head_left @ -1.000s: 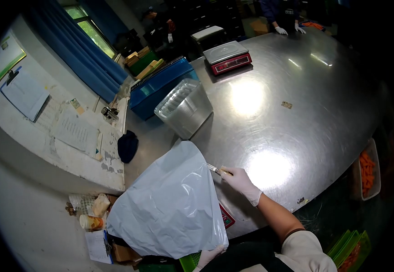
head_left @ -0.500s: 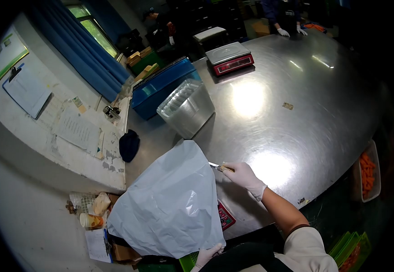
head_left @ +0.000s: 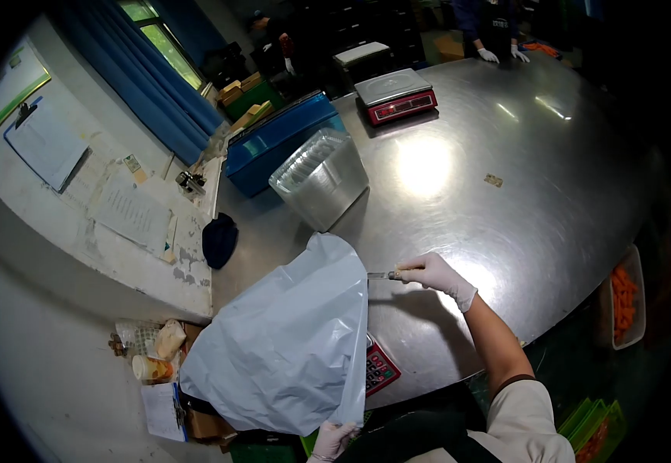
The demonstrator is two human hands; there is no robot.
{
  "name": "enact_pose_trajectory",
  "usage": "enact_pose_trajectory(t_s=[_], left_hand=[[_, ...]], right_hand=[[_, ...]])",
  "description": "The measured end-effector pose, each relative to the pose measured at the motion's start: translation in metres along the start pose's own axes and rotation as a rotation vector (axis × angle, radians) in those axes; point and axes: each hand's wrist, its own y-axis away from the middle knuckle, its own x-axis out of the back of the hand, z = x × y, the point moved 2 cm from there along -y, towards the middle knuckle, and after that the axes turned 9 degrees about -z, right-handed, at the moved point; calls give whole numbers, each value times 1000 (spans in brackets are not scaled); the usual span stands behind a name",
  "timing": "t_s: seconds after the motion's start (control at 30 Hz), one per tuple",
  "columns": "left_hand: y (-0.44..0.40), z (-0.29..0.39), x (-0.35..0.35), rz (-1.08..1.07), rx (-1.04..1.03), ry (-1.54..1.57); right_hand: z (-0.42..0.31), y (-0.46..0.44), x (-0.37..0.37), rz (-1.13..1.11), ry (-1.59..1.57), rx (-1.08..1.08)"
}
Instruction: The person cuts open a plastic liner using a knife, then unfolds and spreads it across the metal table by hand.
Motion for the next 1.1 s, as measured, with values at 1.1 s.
enact_pose_trajectory(t_s=[1.1], left_hand=[[-135,131,-78,232,-686,-1882]], right_hand=[[5,20,-94,242,430,26]])
